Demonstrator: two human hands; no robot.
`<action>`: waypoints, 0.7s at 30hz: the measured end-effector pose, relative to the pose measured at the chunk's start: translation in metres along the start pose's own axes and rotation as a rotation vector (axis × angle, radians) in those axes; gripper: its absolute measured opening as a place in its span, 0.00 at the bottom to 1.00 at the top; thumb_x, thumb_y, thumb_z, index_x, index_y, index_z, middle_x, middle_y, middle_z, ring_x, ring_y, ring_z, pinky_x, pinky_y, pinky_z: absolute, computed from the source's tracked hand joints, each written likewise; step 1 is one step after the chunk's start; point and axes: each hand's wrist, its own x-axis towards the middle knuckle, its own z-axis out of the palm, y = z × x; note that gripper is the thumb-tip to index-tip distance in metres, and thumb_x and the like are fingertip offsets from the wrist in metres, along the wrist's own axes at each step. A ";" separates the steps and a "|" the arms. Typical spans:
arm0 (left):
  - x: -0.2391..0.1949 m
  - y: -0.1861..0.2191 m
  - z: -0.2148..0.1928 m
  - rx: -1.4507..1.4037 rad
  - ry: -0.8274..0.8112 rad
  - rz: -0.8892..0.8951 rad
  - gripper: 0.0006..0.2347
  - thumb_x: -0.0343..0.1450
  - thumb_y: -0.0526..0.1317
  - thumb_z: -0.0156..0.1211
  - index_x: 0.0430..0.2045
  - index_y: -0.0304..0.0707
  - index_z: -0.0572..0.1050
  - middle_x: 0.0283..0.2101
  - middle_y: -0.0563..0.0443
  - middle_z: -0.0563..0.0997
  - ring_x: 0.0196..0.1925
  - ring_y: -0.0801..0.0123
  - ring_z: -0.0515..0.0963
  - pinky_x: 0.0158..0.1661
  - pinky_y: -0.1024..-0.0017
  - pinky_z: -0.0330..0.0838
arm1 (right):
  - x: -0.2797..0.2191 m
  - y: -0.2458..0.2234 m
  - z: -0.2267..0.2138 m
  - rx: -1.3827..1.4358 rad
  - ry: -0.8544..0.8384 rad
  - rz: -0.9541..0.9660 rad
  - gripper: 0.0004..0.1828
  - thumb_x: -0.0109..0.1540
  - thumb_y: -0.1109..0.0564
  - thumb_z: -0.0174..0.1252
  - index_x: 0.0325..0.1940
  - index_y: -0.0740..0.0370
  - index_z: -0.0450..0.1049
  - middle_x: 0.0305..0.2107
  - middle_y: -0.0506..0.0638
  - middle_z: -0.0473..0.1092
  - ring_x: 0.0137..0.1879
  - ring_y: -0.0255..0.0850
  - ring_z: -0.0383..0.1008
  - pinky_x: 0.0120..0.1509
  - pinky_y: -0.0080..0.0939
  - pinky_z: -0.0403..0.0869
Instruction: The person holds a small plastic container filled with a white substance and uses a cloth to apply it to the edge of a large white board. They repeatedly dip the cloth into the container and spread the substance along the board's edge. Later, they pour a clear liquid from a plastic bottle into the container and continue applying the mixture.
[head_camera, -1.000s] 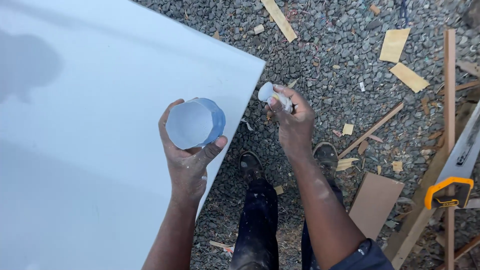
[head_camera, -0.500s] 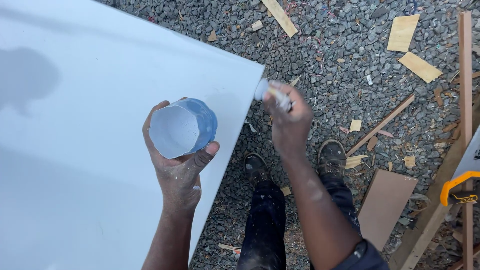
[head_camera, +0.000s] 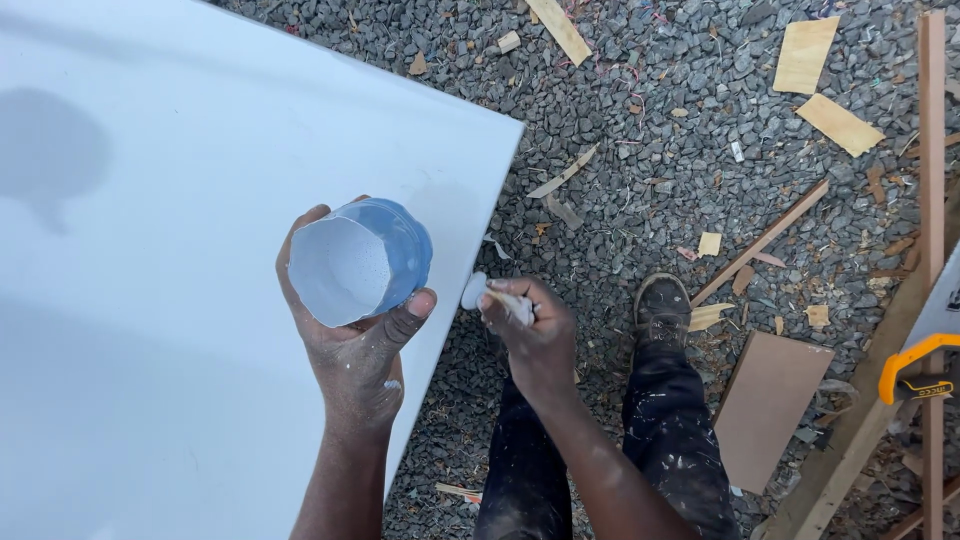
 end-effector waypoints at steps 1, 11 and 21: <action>0.000 0.000 0.000 0.002 -0.001 -0.002 0.40 0.57 0.40 0.76 0.64 0.42 0.58 0.66 0.41 0.67 0.70 0.57 0.67 0.66 0.60 0.68 | 0.004 -0.003 0.002 0.002 0.001 0.003 0.27 0.56 0.33 0.61 0.40 0.58 0.78 0.26 0.46 0.75 0.27 0.33 0.70 0.25 0.31 0.68; -0.005 0.003 -0.001 0.091 -0.008 0.023 0.41 0.58 0.44 0.76 0.65 0.42 0.57 0.67 0.44 0.64 0.71 0.57 0.66 0.66 0.61 0.68 | 0.156 -0.083 -0.037 0.124 0.112 -0.373 0.12 0.64 0.54 0.64 0.45 0.64 0.73 0.37 0.56 0.74 0.33 0.37 0.75 0.32 0.32 0.80; 0.000 -0.002 -0.001 0.090 -0.017 0.058 0.40 0.59 0.45 0.76 0.64 0.43 0.57 0.67 0.36 0.68 0.71 0.56 0.67 0.69 0.60 0.64 | -0.017 0.026 0.004 -0.072 -0.110 -0.106 0.23 0.60 0.35 0.60 0.39 0.56 0.72 0.27 0.45 0.71 0.25 0.30 0.65 0.21 0.29 0.63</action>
